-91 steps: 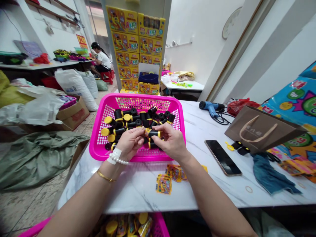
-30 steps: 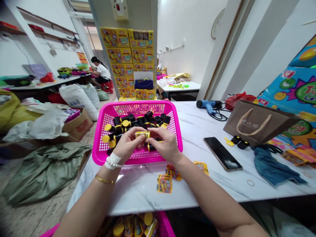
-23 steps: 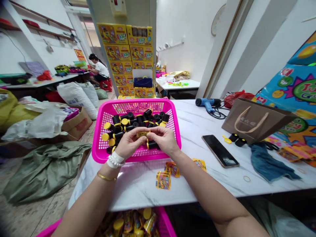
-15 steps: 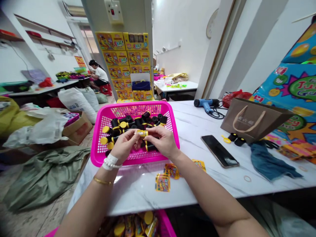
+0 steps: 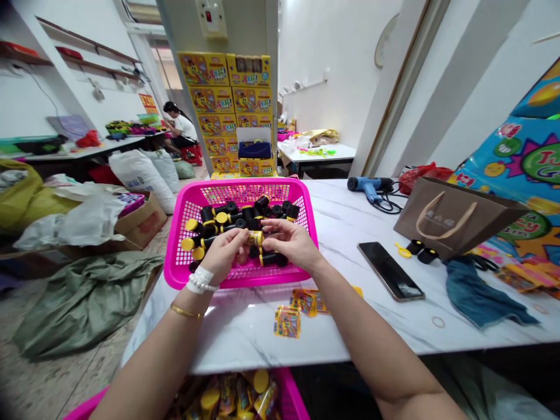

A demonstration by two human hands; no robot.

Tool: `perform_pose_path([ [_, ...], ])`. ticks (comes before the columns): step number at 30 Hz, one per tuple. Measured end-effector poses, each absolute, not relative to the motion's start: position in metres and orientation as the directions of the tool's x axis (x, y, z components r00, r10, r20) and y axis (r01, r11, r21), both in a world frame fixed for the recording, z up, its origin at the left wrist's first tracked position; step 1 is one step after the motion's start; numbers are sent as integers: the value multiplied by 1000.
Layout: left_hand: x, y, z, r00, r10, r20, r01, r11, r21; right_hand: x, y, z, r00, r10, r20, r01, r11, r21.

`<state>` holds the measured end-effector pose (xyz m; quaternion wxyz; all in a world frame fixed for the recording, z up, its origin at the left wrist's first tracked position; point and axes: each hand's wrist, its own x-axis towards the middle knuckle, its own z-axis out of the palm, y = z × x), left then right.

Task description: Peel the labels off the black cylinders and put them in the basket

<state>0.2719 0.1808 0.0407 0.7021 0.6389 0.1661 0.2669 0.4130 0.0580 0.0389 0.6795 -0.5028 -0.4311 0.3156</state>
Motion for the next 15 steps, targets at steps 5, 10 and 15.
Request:
perform_pose_path([
  [5,272,182,40,835,546,65,-171,145,975,403,57,31,472,770,429,292,323,-900],
  [10,269,178,43,825,531,191,-216,-16,976,394,59,29,590,781,206,33,231,-972],
  [15,265,181,46,854,457,250,-262,-39,964,398,59,37,516,856,-19,-311,166,-936],
])
